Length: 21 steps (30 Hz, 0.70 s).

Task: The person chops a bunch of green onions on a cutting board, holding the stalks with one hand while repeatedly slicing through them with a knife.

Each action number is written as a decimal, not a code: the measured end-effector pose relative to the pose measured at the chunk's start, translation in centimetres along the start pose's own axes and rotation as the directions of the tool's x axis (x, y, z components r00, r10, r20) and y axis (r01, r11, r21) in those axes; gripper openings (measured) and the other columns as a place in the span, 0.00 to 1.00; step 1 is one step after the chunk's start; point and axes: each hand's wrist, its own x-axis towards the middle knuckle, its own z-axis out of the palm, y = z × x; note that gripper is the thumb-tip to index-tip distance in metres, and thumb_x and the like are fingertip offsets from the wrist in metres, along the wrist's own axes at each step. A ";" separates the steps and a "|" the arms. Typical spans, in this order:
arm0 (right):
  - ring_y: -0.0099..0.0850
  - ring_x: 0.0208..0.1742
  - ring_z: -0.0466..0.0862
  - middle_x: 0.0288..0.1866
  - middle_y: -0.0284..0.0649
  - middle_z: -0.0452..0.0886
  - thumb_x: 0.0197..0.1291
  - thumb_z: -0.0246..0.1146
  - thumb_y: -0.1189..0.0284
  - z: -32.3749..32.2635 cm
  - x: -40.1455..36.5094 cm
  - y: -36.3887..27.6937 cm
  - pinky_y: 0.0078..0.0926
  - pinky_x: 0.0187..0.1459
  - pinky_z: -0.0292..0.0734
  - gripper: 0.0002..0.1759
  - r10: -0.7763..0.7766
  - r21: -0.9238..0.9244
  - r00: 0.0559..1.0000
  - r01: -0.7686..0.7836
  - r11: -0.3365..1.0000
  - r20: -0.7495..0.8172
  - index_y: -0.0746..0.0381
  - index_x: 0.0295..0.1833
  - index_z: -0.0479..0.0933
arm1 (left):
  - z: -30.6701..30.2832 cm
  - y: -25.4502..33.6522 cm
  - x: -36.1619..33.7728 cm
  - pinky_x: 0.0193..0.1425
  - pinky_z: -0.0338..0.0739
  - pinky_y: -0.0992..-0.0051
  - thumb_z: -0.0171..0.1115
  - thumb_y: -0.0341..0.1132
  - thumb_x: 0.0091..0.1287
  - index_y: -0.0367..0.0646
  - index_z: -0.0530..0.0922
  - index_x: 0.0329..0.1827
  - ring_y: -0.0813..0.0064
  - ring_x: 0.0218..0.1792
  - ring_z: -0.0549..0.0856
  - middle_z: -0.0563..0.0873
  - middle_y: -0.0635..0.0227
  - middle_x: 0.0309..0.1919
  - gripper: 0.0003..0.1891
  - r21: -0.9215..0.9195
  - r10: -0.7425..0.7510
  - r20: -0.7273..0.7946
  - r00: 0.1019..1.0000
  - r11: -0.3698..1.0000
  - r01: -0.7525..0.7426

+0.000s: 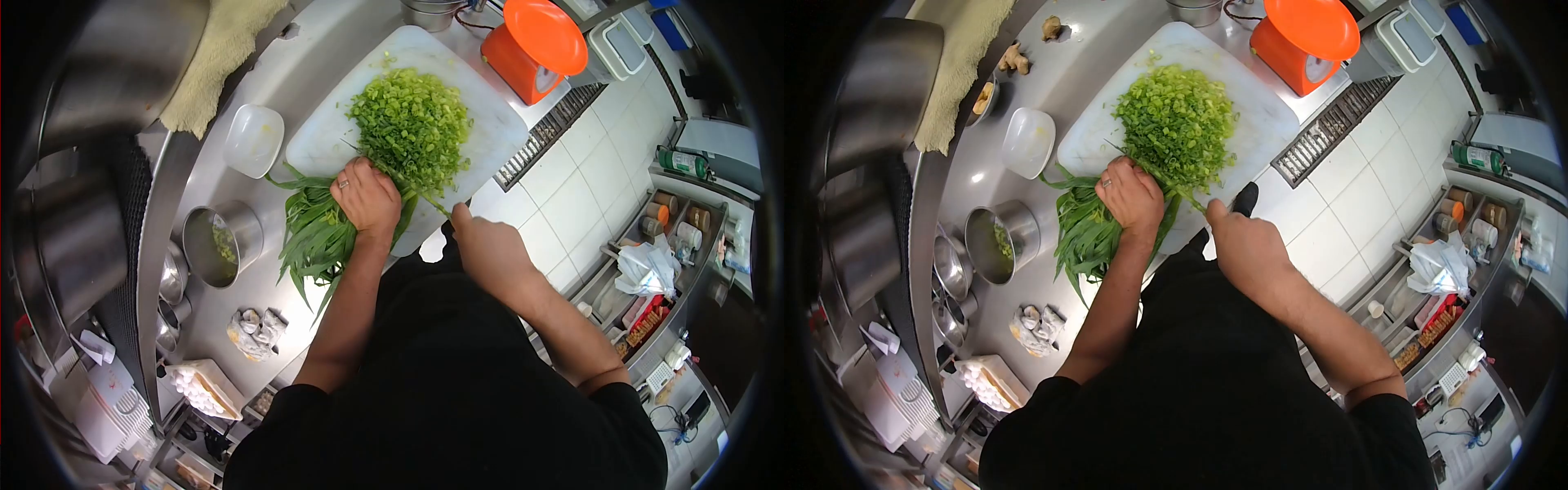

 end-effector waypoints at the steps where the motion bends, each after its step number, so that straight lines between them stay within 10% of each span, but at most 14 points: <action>1: 0.51 0.34 0.93 0.34 0.51 0.89 0.70 0.61 0.78 0.2 -0.6 -0.2 0.48 0.34 0.87 0.10 0.017 -0.027 1.000 -0.017 0.999 0.006 0.65 0.53 0.70 | 0.0 -0.1 0.0 0.64 0.68 0.49 0.58 0.31 0.72 0.42 0.78 0.55 0.51 0.54 0.83 0.86 0.58 0.50 0.11 0.007 -0.001 0.008 1.000 1.000 0.001; 21: 0.56 0.46 0.93 0.42 0.57 0.91 0.69 0.59 0.81 3.3 9.1 0.2 0.54 0.46 0.88 0.13 0.007 0.124 1.000 -0.004 0.992 -0.027 0.65 0.56 0.70 | -0.1 -0.2 0.1 0.65 0.68 0.50 0.56 0.31 0.73 0.40 0.78 0.54 0.50 0.55 0.83 0.85 0.57 0.51 0.11 -0.031 0.004 -0.025 1.000 0.999 -0.005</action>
